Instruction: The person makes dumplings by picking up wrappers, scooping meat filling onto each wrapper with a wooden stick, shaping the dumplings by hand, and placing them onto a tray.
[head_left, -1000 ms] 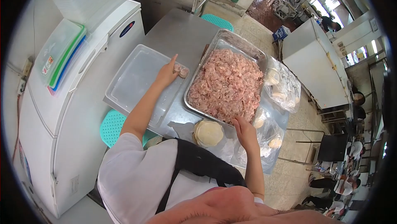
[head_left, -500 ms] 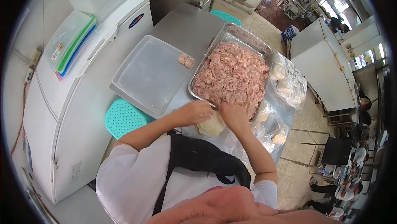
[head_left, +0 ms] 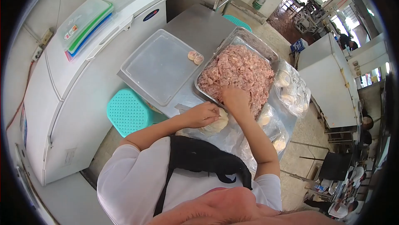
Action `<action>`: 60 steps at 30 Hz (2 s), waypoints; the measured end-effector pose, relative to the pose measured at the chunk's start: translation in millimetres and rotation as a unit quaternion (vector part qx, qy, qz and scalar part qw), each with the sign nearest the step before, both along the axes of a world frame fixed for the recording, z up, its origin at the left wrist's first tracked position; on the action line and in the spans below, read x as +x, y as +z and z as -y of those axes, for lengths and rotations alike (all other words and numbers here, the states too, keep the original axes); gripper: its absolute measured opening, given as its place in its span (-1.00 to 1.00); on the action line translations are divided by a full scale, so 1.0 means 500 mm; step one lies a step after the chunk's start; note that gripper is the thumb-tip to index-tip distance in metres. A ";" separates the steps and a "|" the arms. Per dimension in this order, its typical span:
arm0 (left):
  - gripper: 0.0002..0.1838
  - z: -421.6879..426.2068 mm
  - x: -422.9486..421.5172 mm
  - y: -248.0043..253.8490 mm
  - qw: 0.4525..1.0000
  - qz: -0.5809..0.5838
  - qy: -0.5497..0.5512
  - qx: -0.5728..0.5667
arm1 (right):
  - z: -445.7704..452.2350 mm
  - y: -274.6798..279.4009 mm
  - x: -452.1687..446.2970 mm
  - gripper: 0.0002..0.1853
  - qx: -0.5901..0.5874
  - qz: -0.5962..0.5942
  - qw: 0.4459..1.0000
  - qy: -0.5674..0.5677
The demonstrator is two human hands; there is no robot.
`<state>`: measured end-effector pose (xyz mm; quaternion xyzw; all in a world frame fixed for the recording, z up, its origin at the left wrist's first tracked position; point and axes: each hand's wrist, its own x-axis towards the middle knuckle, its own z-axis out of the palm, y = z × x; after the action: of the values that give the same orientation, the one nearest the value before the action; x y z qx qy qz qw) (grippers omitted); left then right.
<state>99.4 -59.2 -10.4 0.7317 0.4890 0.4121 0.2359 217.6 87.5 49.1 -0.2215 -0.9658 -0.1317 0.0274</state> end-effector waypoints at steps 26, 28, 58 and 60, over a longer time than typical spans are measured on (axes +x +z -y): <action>-0.61 -0.155 0.022 0.082 0.802 0.558 0.062 -0.202 | 0.017 -0.009 0.200 -0.63 -0.579 -0.460 0.642 -0.200; -0.52 -0.190 0.036 0.109 0.594 0.786 0.022 -0.171 | 0.027 -0.023 0.196 -0.63 -0.588 -0.471 0.630 -0.187; -0.39 -0.181 -0.004 0.224 0.932 0.339 -0.021 -0.127 | 0.022 0.181 0.277 -0.64 -0.384 -0.296 0.866 -0.125; -0.41 -0.192 -0.008 0.214 0.972 0.233 -0.019 -0.036 | 0.036 0.220 0.284 -0.64 -0.407 -0.239 0.868 -0.154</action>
<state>95.4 37.0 96.8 0.6161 0.4211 0.5487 0.3770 359.7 69.3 159.4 -0.3837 -0.8512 0.3278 0.1442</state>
